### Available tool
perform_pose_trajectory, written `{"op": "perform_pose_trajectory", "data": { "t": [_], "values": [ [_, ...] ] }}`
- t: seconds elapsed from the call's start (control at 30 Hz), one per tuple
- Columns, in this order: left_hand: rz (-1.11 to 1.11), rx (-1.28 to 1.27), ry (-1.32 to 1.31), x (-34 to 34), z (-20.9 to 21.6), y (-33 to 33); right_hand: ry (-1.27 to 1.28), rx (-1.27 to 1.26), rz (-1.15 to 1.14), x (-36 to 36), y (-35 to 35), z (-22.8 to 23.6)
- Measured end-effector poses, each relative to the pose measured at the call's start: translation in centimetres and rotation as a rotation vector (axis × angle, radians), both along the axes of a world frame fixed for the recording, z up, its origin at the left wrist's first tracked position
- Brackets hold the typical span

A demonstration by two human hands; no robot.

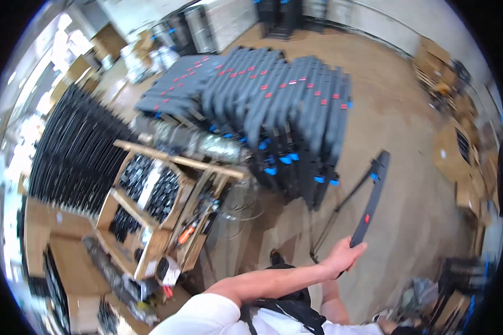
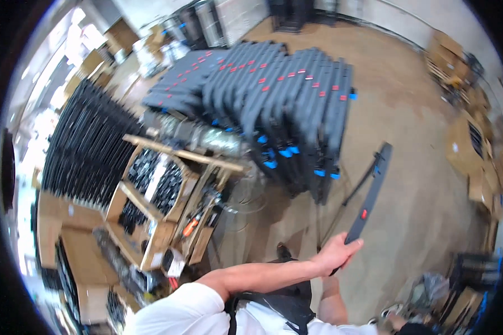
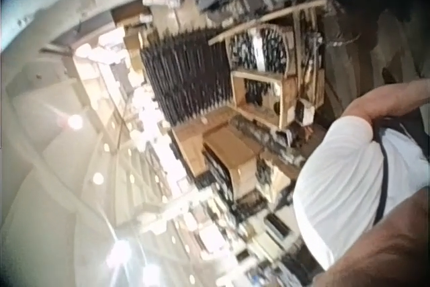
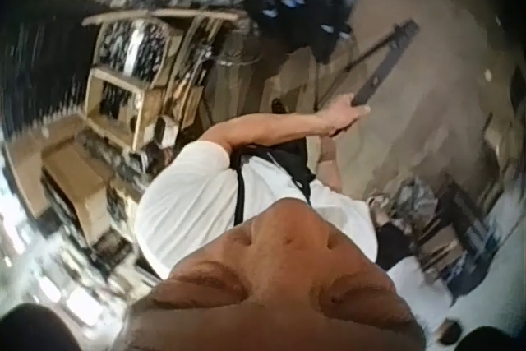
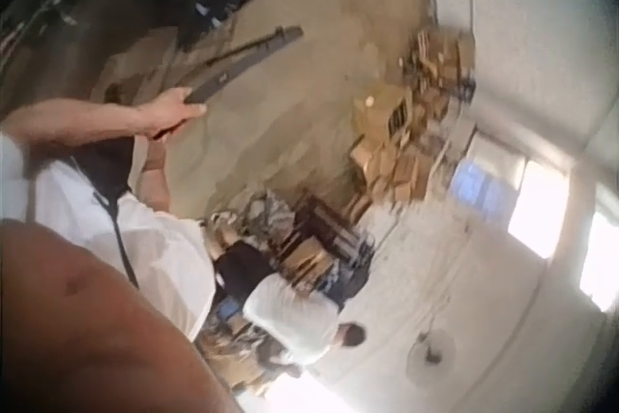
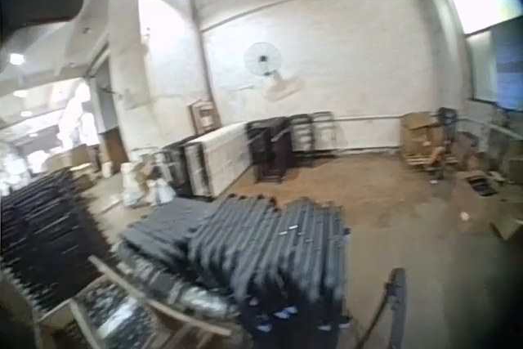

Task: Assembling components for outdoor power equipment, including screwing parts together using a power screwdriver and managing internal wiring.

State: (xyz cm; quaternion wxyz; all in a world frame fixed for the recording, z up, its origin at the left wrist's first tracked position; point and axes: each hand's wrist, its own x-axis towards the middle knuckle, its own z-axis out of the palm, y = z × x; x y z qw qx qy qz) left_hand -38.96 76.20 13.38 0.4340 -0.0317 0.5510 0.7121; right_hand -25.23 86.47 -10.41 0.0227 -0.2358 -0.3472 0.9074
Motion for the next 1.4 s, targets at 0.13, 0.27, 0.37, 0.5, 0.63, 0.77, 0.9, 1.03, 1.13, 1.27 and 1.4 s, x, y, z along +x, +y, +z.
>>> {"op": "perform_pose_trajectory", "data": {
  "t": [0.13, 0.27, 0.37, 0.5, 0.63, 0.77, 0.9, 1.03, 1.13, 1.27, 1.4],
  "values": [
    [-0.063, -0.055, 0.023, 0.5, 1.0, -6.8, -0.207, -0.122, -0.035, 1.3, -3.8, -3.4],
    [-0.077, -0.024, -0.016, 1.7, 3.5, -17.2, -0.409, -0.19, -0.152, 0.8, -5.6, -6.3],
    [0.118, -0.126, 0.018, 3.5, 4.0, -28.1, -0.534, -0.14, -0.325, -1.5, -5.7, -5.4],
    [0.695, -0.248, 0.148, 10.3, 2.0, -42.7, -0.286, 0.198, -0.235, -7.3, 0.1, 2.9],
    [1.27, -0.433, 0.289, 14.7, -2.0, -52.4, -0.068, 0.451, -0.291, -14.8, 8.2, 13.6],
    [1.739, -0.651, 0.139, 23.9, -7.1, -62.2, 0.126, 0.427, -0.113, -25.2, 0.8, 19.6],
    [1.903, -0.662, -0.064, 35.2, -9.8, -70.4, 0.292, 0.512, 0.408, -30.7, -19.1, 25.7],
    [1.884, -0.887, -0.192, 40.5, -12.4, -76.5, 0.383, 0.58, 0.602, -32.1, -35.5, 27.3],
    [1.915, -0.788, -0.189, 40.7, -13.8, -79.0, 0.316, 0.489, 0.74, -33.8, -40.1, 26.5],
    [1.86, -0.936, -0.165, 43.4, -14.0, -80.0, 0.068, 0.916, 0.705, -34.0, -46.7, 24.4],
    [1.442, -1.625, -0.234, 43.4, -14.7, -79.6, -0.089, 0.526, 0.866, -36.2, -46.9, 20.1]
  ]
}}
